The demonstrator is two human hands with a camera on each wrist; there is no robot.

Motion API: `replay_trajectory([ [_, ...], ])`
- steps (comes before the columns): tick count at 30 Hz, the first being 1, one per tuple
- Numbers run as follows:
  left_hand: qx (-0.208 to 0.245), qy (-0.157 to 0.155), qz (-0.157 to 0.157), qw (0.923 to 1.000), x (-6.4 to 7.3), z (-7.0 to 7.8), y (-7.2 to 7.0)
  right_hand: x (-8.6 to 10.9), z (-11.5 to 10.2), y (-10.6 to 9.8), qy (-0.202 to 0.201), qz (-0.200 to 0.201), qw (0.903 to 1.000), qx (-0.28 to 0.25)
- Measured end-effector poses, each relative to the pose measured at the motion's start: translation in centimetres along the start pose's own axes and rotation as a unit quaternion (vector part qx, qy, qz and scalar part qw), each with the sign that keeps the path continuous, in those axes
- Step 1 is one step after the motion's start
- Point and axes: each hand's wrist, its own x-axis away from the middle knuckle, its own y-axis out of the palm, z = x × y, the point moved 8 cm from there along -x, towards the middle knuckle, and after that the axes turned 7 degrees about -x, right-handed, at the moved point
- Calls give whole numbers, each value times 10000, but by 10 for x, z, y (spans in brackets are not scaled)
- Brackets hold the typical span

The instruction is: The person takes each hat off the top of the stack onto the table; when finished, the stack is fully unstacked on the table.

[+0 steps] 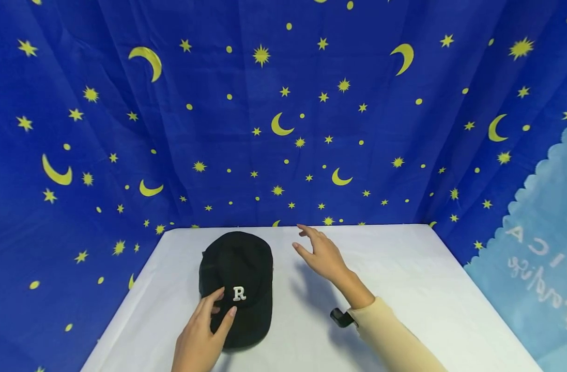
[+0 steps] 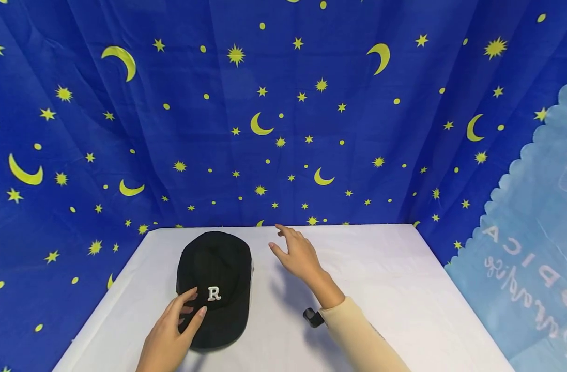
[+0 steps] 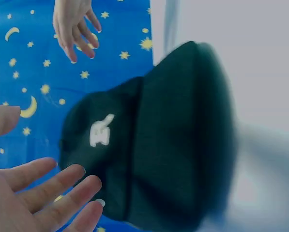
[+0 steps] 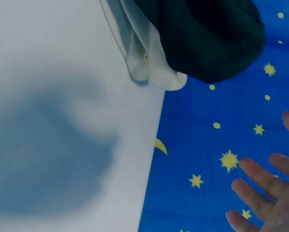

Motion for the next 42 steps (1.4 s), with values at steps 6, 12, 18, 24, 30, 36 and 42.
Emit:
replay_trajectory([
  [6, -53, -229, 74, 9997, 2, -19, 8, -9, -4, 17, -49, -147, 9999, -70],
  [12, -91, -479, -134, 9987, 2, -38, 17, -15, -12, 27, -36, -327, 9989, -332],
  [18, -146, -583, -312, 9977, 6, -52, 29, -20, -18, 38, -58, -498, 9970, -588],
  [24, -144, -555, -192, 9982, 9, -59, 34, -23, -26, 50, -189, -720, 9937, -842],
  [30, -204, -657, -213, 9974, 8, -66, 37, -25, -32, 55, -372, -700, 9935, -819],
  [36, -201, -721, -370, 9965, 7, -71, 37, -26, -39, 62, -605, -679, 9931, -744],
  [42, -179, -818, -562, 9949, 7, -76, 43, -26, -43, 68, -697, -715, 9930, -629],
])
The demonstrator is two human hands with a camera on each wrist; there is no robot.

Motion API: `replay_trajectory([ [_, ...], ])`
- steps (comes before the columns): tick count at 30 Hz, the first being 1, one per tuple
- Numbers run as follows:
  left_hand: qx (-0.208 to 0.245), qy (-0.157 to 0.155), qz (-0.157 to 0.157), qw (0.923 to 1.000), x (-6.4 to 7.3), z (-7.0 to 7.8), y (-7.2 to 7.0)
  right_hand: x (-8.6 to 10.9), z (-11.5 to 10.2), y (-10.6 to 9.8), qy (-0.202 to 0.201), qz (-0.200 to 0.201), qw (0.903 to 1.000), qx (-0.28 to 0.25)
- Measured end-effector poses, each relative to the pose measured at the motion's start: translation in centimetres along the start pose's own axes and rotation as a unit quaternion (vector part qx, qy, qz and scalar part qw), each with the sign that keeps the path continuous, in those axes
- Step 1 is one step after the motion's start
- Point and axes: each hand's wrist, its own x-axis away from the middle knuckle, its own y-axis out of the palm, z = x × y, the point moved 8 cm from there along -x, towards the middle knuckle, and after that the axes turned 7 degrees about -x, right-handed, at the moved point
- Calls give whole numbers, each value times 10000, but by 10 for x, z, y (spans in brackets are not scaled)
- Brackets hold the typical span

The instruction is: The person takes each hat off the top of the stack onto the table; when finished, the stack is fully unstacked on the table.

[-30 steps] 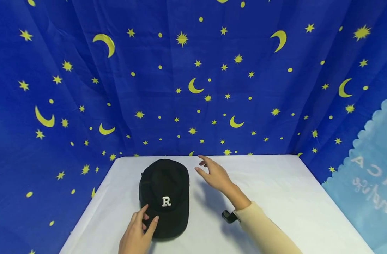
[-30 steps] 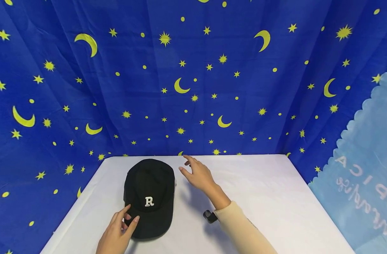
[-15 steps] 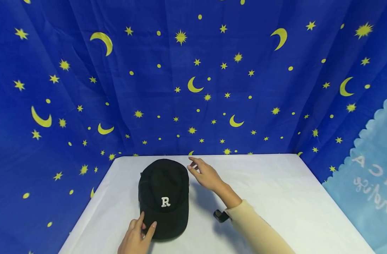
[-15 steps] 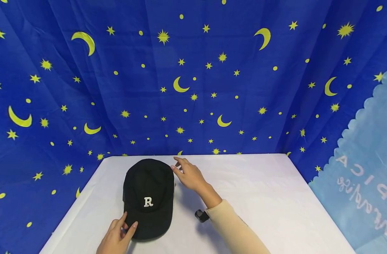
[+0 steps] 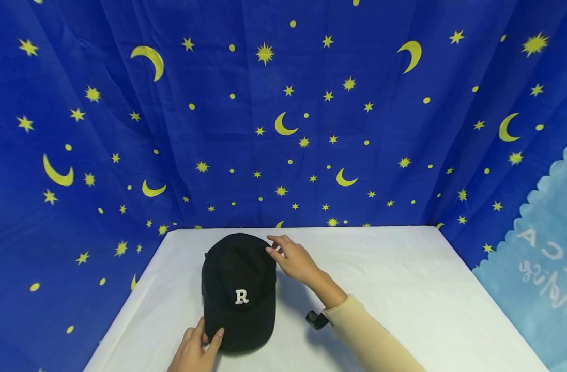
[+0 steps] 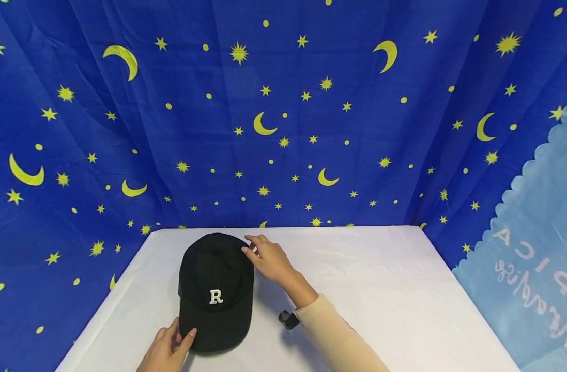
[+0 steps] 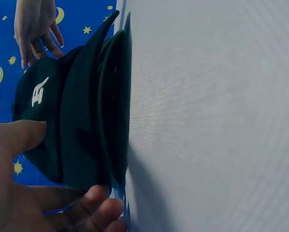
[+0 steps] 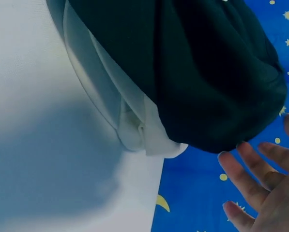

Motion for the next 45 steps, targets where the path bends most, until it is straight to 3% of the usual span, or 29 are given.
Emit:
replay_trajectory([
  [9, -10, 28, -45, 10000, -1, -3, 0, 3, 5, 9, 38, -17, 10000, 38],
  [17, 43, 25, -182, 9998, -4, -5, 0, 4, 24, 13, 476, 374, 9980, -188],
  [21, 49, 57, -222, 9997, -6, -7, 1, 4, 28, 16, 469, 481, 9970, -374],
  [31, 207, 239, -72, 9995, -8, -8, 0, 0, 27, 14, 301, 858, 9940, -611],
  [38, 652, 114, 71, 9978, -8, -13, -4, 2, 26, 6, 368, 1094, 9896, -855],
  [45, 816, 42, 191, 9965, -7, -16, -6, 3, 26, 3, 487, 1150, 9866, -1055],
])
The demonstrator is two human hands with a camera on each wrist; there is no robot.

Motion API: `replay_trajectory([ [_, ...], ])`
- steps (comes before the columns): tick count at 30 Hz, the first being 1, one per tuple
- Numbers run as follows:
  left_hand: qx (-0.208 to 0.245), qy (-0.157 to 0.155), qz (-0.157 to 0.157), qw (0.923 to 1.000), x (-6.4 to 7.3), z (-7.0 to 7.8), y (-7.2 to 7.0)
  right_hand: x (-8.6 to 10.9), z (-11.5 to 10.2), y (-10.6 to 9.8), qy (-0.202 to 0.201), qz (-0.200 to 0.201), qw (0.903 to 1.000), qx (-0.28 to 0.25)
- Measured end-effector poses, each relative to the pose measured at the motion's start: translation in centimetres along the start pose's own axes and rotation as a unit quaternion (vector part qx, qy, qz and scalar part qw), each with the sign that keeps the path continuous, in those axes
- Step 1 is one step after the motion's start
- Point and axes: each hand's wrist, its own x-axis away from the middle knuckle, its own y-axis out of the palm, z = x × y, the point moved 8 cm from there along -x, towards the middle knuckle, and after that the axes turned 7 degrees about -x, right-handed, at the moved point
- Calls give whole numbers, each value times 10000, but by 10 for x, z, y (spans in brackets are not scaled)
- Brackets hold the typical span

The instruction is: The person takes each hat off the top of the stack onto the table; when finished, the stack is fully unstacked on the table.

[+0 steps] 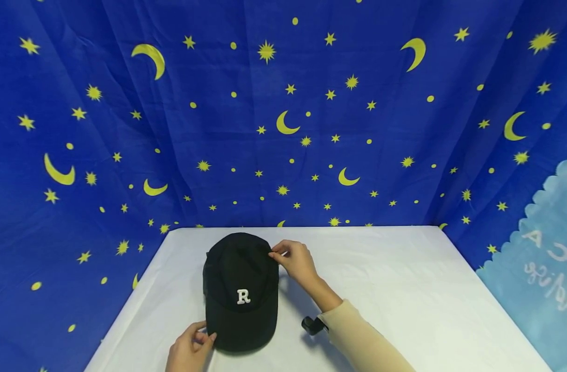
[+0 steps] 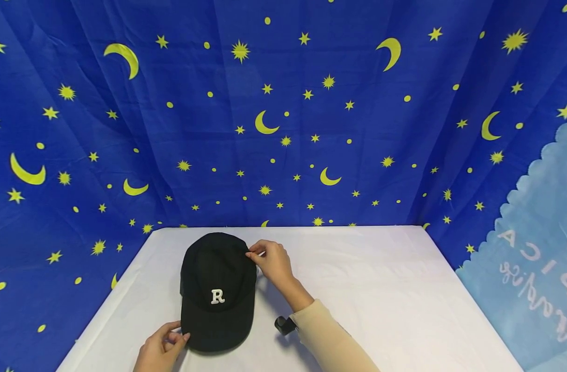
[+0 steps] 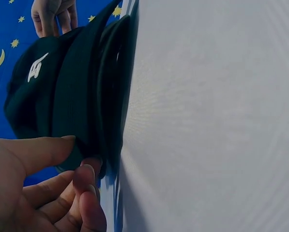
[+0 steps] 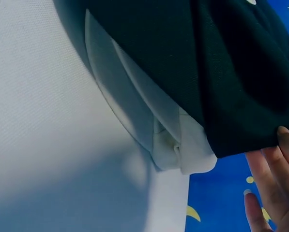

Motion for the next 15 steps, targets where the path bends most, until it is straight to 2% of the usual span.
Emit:
replay_trajectory([
  [10, 265, -132, -38, 9996, 1, 6, -6, -2, -12, -7, -140, 157, 9997, 84],
  [15, 642, -331, -270, 9970, 0, 8, -6, -3, -18, -11, -149, 220, 9996, 94],
])
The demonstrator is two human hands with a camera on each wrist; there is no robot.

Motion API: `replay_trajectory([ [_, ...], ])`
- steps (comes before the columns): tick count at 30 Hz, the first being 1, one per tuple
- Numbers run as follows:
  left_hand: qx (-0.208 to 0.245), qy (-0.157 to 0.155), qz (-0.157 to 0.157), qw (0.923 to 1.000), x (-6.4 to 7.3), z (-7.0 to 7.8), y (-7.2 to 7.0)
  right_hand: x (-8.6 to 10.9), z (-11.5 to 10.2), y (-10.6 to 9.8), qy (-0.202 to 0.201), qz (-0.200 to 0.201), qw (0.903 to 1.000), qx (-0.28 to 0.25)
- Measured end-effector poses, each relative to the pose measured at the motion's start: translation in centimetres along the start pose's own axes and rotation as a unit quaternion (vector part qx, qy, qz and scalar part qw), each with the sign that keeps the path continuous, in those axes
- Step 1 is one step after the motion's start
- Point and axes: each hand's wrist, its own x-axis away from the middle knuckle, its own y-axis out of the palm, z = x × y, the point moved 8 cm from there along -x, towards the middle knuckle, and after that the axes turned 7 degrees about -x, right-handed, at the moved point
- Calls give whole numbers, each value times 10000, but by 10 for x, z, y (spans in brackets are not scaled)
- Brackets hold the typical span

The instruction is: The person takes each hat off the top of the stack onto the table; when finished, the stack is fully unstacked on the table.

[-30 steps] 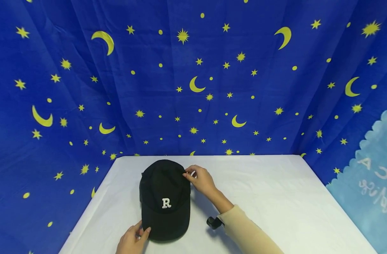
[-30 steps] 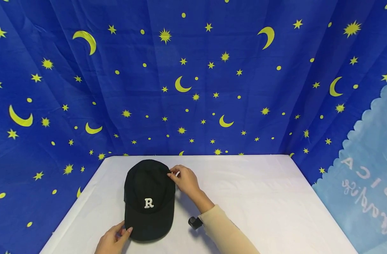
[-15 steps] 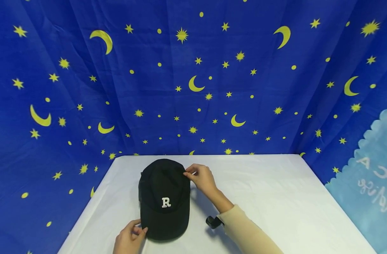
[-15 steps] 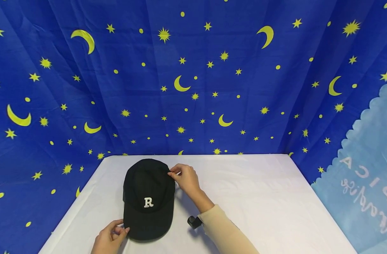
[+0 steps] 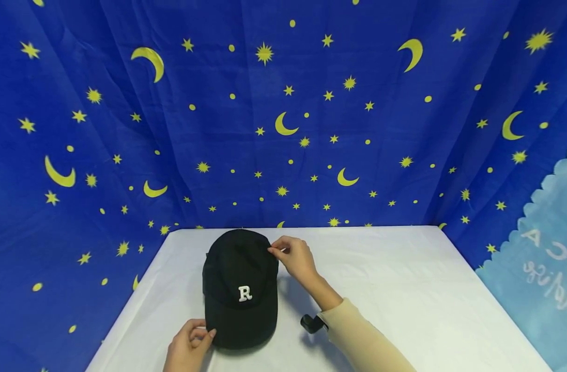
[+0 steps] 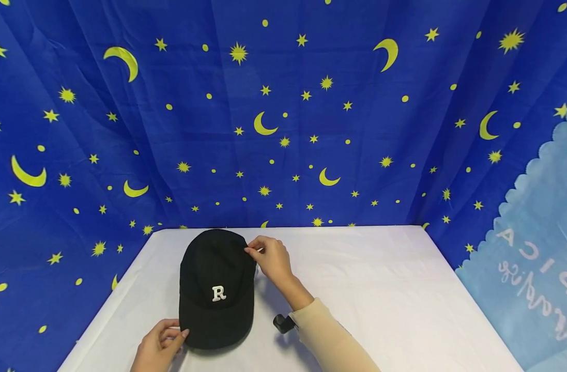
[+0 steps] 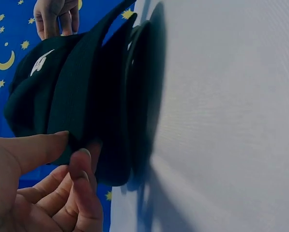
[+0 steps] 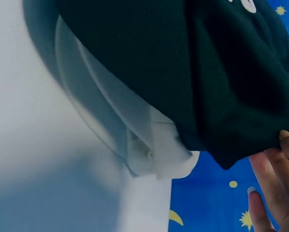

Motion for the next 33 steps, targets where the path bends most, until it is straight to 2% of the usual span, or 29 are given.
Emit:
replay_trajectory([
  [4, 428, -153, -167, 9988, 0, 0, 2, -1, -5, -3, -4, 51, 10000, -57],
  [11, 948, -248, -247, 9949, -2, 5, 2, -7, -16, -14, -150, 303, 9991, -238],
  [21, 875, 26, -221, 9959, -2, 21, -5, -15, -30, -31, -219, 381, 9983, -373],
  [28, 961, -7, -344, 9948, -3, 30, -4, -15, -31, -42, -198, 429, 9976, -497],
  [33, 1100, -66, -404, 9931, -3, 42, -5, -14, -32, -52, -208, 562, 9956, -715],
])
